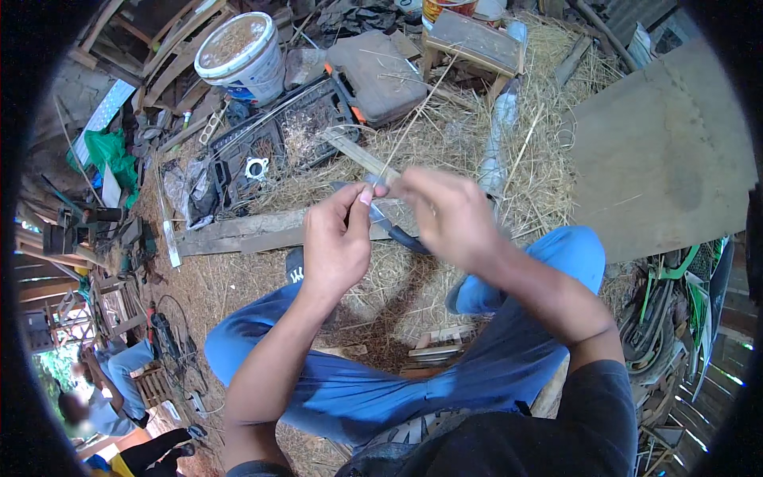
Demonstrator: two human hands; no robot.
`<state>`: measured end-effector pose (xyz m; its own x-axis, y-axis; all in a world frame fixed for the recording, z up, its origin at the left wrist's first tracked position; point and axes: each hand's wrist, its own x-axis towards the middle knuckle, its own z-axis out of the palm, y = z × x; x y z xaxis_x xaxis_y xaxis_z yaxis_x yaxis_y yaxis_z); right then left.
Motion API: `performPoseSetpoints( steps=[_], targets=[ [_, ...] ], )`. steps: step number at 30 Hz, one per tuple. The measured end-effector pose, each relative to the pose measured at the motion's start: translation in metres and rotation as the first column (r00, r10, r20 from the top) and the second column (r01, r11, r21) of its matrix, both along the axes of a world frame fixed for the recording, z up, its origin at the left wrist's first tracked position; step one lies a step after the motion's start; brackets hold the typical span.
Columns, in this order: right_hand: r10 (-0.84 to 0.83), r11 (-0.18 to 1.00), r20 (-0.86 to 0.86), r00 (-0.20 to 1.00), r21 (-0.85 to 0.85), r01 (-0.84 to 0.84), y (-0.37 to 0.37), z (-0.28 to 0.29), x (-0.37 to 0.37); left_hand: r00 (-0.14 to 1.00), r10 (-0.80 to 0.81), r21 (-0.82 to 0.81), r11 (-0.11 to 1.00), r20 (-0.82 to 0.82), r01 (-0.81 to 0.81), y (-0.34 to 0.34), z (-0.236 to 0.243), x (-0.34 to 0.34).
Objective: The person prepares thin strips of bamboo by hand using a small knife to shave and shape the edges, and later uses a larger machete to split and carve a thicker bamboo segment into smaller pieces.
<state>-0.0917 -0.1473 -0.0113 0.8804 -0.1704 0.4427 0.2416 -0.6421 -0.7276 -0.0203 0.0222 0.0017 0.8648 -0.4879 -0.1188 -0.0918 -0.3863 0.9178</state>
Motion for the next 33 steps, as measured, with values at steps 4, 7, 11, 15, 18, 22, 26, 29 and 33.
performPoseSetpoints(
  steps=[4,7,11,15,18,22,26,29,33],
  targets=[
    [-0.179,0.975,-0.195,0.964,0.095,0.200,-0.023,0.012,0.016,0.997,-0.023,-0.020,0.999,0.071,0.025,0.001,0.002,-0.004],
    [-0.119,0.992,-0.078,0.990,0.030,0.122,-0.014,-0.004,0.010,0.993,-0.028,-0.004,1.000,0.118,0.029,-0.002,-0.003,-0.002],
    [-0.107,0.993,-0.057,0.993,0.035,0.109,-0.018,-0.004,0.013,0.992,-0.024,-0.017,0.999,0.127,0.027,-0.004,0.004,-0.005],
    [-0.127,0.990,-0.055,0.990,0.052,0.130,-0.010,-0.007,0.011,0.991,-0.036,0.023,0.999,0.132,0.033,-0.003,-0.001,-0.003],
    [-0.038,0.998,-0.078,0.996,0.047,0.042,-0.002,-0.005,0.005,0.993,-0.012,-0.013,1.000,0.116,0.014,0.000,0.000,-0.004],
    [-0.214,0.974,-0.110,0.971,0.053,0.220,-0.027,-0.007,0.018,0.991,-0.028,0.002,1.000,0.128,0.028,-0.005,-0.002,-0.007],
    [-0.006,0.997,0.011,1.000,0.079,0.006,-0.002,-0.004,0.006,0.994,0.002,-0.012,1.000,0.106,-0.001,-0.003,-0.002,-0.005],
    [-0.202,0.971,-0.242,0.949,0.079,0.227,-0.028,-0.001,0.022,0.980,-0.029,0.017,1.000,0.195,0.026,-0.005,-0.001,-0.008],
    [-0.028,0.997,-0.062,0.998,0.069,0.032,0.001,-0.007,0.003,0.996,0.012,0.019,1.000,0.087,-0.013,-0.001,-0.005,-0.004]
  ],
)
